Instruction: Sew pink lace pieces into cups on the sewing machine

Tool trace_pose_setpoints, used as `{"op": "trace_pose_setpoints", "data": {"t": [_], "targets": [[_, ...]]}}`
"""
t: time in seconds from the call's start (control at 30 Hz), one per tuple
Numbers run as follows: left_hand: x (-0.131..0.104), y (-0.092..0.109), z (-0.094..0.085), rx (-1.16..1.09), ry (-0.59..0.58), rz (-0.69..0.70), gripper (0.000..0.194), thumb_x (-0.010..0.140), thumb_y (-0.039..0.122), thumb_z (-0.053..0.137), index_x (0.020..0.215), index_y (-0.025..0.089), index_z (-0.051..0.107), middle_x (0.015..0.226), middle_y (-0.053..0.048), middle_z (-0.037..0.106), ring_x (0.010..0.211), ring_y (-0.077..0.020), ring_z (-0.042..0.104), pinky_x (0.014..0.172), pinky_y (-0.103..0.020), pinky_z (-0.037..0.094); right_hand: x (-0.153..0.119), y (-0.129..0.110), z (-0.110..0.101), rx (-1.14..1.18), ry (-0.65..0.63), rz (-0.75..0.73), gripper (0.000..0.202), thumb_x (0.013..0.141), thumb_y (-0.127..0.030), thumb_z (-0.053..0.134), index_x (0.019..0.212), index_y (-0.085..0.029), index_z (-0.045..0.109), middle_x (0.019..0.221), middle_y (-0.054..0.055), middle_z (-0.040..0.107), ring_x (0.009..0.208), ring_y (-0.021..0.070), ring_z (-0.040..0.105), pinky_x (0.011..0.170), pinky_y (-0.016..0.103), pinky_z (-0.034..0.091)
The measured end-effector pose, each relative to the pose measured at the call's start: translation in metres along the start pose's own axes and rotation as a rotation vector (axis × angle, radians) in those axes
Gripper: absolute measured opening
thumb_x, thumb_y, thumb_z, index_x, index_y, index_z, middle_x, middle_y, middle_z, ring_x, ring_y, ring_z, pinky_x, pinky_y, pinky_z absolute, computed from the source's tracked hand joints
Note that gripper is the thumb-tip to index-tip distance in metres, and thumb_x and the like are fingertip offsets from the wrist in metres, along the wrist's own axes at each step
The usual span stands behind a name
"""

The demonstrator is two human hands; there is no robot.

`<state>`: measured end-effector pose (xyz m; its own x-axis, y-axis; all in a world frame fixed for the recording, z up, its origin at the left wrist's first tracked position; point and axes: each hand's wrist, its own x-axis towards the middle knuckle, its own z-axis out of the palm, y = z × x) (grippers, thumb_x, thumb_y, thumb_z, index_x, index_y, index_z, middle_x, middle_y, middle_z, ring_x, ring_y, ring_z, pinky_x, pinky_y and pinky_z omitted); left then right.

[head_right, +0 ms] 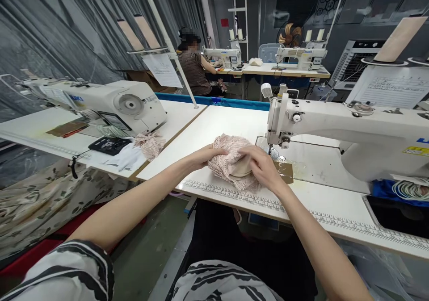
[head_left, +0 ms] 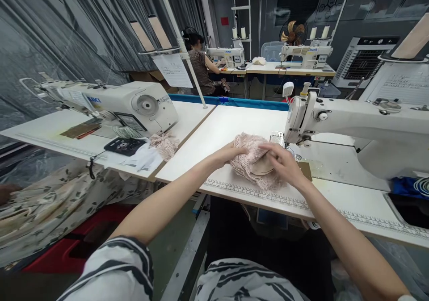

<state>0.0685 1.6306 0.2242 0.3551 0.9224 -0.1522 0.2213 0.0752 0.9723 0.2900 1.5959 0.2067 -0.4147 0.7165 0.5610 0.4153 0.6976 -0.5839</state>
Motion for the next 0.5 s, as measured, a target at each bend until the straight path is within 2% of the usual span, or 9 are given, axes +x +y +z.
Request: {"op": "trace_pose_setpoints", "data": {"t": [0.1,0.2,0.33,0.4,0.43,0.5], "targets": [[-0.005,-0.007,-0.003,-0.077,0.070,-0.111,0.046,0.068,0.037,0.076,0.106,0.015,0.064,0.099,-0.012,0.072,0.091,-0.0268,0.069,0.073,-0.032,0.056,-0.020,0.005,-0.004,-0.058,-0.070,-0.063,0.054,0.080,-0.001,0.034,0.116,-0.029,0.064,0.120,0.000,0.066,0.122,0.0198,0.054,0.114,0.054,0.029],[-0.013,-0.010,0.000,-0.128,0.133,-0.152,0.045,0.067,0.036,0.077,0.105,0.015,0.064,0.097,-0.012,0.073,0.089,-0.0252,0.069,0.069,-0.029,0.056,-0.037,0.013,-0.006,-0.210,-0.188,-0.091,0.064,0.073,0.001,0.039,0.126,-0.028,0.058,0.131,0.001,0.059,0.129,0.0225,0.047,0.116,0.061,0.019],[-0.019,-0.010,0.005,-0.133,0.164,-0.159,0.050,0.066,0.035,0.078,0.110,0.018,0.063,0.103,-0.010,0.072,0.097,-0.0253,0.067,0.072,-0.028,0.056,-0.049,0.021,-0.008,-0.284,-0.256,-0.040,0.070,0.072,0.003,0.040,0.134,-0.025,0.052,0.142,0.002,0.049,0.136,0.0232,0.039,0.112,0.054,0.035],[-0.019,-0.009,0.005,-0.111,0.167,-0.170,0.051,0.065,0.037,0.079,0.109,0.017,0.064,0.099,-0.010,0.072,0.097,-0.0261,0.067,0.072,-0.028,0.055,-0.052,0.021,-0.010,-0.306,-0.259,-0.027,0.071,0.072,0.004,0.040,0.137,-0.023,0.050,0.144,0.004,0.046,0.137,0.0240,0.037,0.108,0.050,0.042],[-0.019,-0.008,0.005,-0.097,0.169,-0.178,0.051,0.064,0.039,0.080,0.108,0.017,0.065,0.094,-0.010,0.073,0.095,-0.0264,0.068,0.072,-0.028,0.055,-0.055,0.019,-0.012,-0.314,-0.229,-0.026,0.070,0.072,0.004,0.040,0.137,-0.022,0.050,0.144,0.005,0.047,0.136,0.0243,0.038,0.107,0.049,0.043],[-0.017,-0.007,0.003,-0.066,0.170,-0.190,0.051,0.062,0.040,0.081,0.105,0.016,0.067,0.087,-0.009,0.073,0.090,-0.0263,0.068,0.071,-0.029,0.054,-0.064,0.011,-0.019,-0.286,-0.083,-0.028,0.064,0.077,0.004,0.038,0.133,-0.022,0.054,0.139,0.005,0.052,0.132,0.0234,0.045,0.108,0.047,0.043]]}}
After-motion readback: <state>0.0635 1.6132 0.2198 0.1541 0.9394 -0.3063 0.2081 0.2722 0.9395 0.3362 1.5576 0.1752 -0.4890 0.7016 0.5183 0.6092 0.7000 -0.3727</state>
